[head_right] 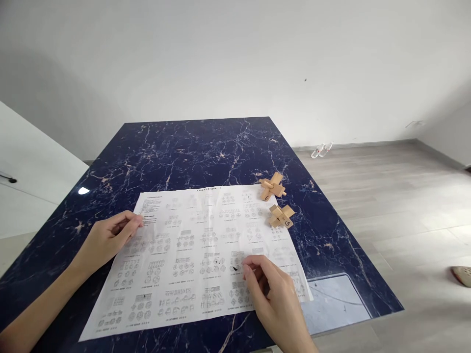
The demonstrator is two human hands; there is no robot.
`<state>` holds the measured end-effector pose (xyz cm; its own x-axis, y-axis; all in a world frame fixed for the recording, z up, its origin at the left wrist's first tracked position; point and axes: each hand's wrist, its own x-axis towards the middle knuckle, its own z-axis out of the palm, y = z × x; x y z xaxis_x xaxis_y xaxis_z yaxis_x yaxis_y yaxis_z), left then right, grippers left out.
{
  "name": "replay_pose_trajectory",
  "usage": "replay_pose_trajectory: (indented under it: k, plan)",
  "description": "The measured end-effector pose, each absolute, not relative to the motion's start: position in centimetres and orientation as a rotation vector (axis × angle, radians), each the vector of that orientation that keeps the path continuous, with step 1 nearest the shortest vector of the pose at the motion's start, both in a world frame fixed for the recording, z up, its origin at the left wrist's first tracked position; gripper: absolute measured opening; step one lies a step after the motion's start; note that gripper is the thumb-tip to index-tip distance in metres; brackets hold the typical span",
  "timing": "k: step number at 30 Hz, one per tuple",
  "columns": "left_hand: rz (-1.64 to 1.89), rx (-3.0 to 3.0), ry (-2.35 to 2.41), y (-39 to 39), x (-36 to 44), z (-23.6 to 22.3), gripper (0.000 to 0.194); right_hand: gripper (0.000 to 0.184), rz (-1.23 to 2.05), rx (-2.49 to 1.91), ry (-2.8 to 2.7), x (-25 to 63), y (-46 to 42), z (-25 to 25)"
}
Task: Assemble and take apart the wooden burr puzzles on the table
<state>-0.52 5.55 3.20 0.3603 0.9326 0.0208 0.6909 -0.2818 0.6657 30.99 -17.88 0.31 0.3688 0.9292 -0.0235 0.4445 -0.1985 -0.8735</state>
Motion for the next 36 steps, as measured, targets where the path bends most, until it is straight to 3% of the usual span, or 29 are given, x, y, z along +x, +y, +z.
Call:
replay_pose_trajectory:
  k: [36]
  plan:
    - [0.600, 2.164, 1.269, 5.4, -1.2, 2.3, 0.044, 0.031, 0.718, -1.858, -1.232, 30.8, -18.0, 0.3]
